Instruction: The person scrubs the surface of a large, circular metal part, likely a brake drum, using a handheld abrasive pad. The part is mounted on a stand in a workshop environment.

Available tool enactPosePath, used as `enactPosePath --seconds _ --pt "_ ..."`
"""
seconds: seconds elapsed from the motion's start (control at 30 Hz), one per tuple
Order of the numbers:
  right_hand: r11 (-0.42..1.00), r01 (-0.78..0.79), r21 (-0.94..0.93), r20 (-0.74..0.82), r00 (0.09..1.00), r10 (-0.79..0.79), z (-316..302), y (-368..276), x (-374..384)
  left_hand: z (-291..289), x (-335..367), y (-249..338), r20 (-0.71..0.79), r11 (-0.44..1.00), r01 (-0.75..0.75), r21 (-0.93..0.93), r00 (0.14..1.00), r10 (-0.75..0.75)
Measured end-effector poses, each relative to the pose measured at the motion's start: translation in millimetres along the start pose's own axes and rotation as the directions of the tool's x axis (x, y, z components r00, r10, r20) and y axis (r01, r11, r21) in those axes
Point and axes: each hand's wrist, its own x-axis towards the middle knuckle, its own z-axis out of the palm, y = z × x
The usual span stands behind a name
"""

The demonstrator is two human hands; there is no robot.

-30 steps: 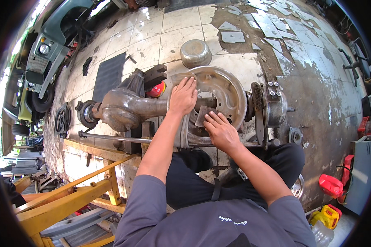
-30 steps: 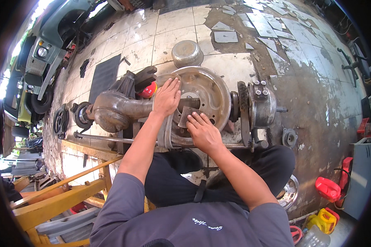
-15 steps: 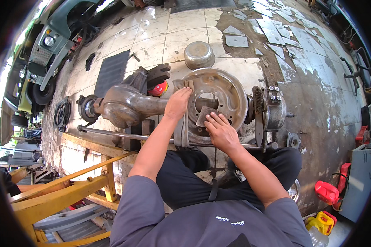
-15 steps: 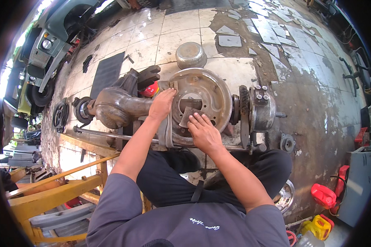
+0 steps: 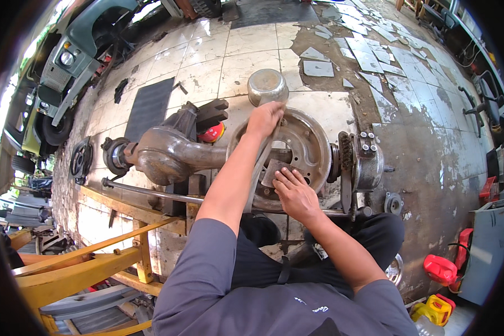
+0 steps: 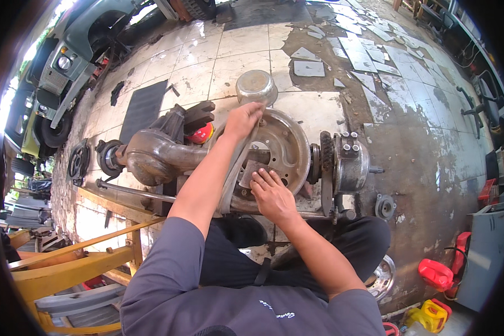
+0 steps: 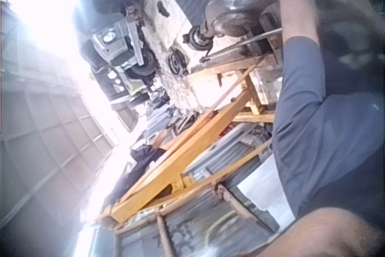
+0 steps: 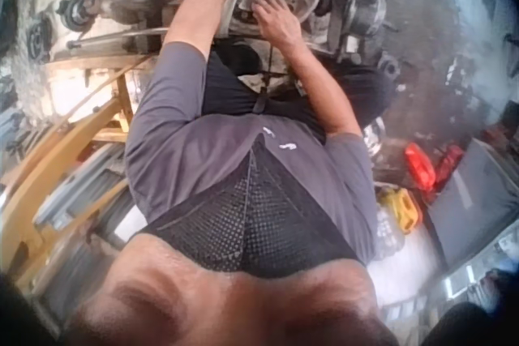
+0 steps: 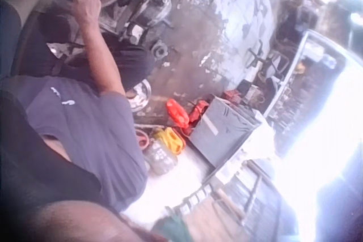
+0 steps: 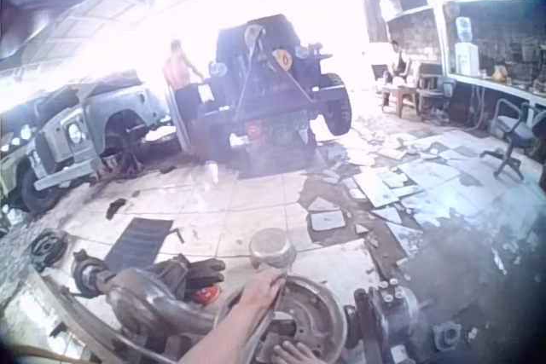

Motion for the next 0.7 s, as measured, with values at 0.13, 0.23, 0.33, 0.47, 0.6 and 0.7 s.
enactPosePath --seconds 0.13,0.23,0.33,0.47,0.6,0.7 --pt "0.999 -0.017 -0.034 0.009 1.0 0.018 -1.2 9.8 0.7 4.3 -12.9 -17.3 0.263 0.941 -0.196 0.274 0.957 0.122" --pt "0.999 -0.022 -0.032 0.015 1.0 0.022 -1.1 8.9 -1.4 -26.0 -28.6 -16.9 0.362 0.907 -0.137 0.398 0.932 -0.019" --pt "0.999 -0.018 -0.037 0.011 1.0 0.018 0.1 7.6 -0.8 -48.7 -55.9 -21.2 0.327 0.913 -0.026 0.406 0.938 -0.118" --pt "0.999 -0.013 -0.048 -0.021 1.0 0.012 2.1 8.5 0.6 -60.4 -91.0 -26.0 0.287 0.869 0.024 0.494 0.939 -0.19" --pt "0.999 -0.016 -0.039 -0.035 0.999 0.015 6.4 7.4 2.5 -53.6 -90.3 -26.0 0.252 0.806 0.015 0.592 0.946 -0.203" --pt "0.999 -0.015 -0.044 -0.024 1.0 0.014 6.3 5.2 3.6 -40.1 -71.6 -19.1 0.272 0.78 -0.013 0.626 0.941 -0.203"
